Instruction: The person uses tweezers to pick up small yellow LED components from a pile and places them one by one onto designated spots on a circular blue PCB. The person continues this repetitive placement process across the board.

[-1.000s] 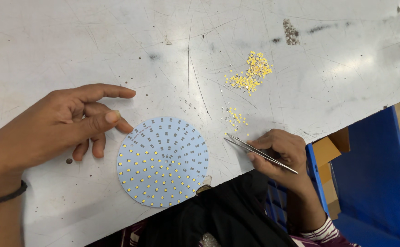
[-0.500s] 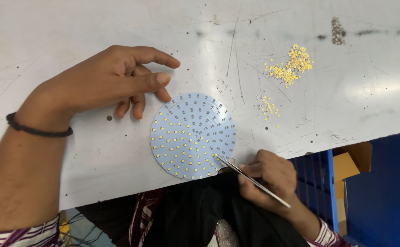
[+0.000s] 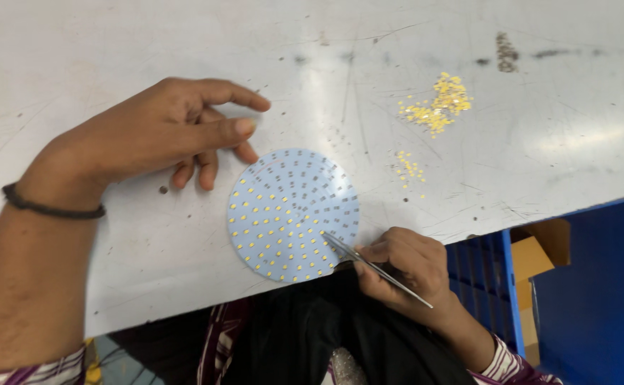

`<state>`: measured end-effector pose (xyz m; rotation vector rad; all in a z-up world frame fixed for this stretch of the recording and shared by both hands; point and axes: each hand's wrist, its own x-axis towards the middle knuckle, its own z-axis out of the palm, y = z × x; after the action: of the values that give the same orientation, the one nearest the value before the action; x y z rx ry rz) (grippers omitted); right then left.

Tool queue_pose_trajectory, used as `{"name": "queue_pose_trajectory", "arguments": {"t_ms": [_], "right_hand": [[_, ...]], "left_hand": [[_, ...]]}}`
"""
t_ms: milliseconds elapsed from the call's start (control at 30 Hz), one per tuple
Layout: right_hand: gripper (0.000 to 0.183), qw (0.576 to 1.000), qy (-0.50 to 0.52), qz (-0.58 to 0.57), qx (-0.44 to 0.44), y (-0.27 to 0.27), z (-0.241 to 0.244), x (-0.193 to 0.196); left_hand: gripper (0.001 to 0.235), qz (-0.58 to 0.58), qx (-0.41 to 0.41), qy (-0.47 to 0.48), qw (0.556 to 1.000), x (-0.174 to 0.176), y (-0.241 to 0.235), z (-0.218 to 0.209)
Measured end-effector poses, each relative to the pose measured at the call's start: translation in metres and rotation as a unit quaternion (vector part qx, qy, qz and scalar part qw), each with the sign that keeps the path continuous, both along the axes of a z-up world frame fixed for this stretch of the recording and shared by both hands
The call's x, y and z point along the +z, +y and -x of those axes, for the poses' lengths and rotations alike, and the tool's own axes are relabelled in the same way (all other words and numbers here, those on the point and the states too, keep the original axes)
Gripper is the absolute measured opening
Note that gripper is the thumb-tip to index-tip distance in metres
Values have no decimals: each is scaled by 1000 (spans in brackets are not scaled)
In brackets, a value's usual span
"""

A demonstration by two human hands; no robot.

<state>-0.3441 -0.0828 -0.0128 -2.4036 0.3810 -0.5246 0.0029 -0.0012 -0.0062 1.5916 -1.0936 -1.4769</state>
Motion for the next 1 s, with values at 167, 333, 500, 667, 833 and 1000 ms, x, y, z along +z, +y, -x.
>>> {"name": "queue_pose_trajectory", "arguments": {"t_ms": [167,333,500,667,833,1000], "right_hand": [[14,994,-27,-54,-95,-21,26,2],[13,972,-2,-50,-229,-57,60,0],[12,988,-11,-23,-154,-73,77,-6],[13,989,-1,-15,-147,-76,78,-7],[15,988,7,-22,-150,-77,77,-5],[16,990,-6,-27,-139,-77,76,-7]], "left_hand": [[56,-39,-7,-32,999,-1,-6,1],[54,-129,32,-73,988,-9,-6,1],[56,-138,43,-53,988,-23,-4,-4],[56,-144,44,-58,987,-32,-1,-7],[55,-177,53,-96,978,-34,-1,-6],[55,-174,54,-104,978,-30,-2,-3]]}}
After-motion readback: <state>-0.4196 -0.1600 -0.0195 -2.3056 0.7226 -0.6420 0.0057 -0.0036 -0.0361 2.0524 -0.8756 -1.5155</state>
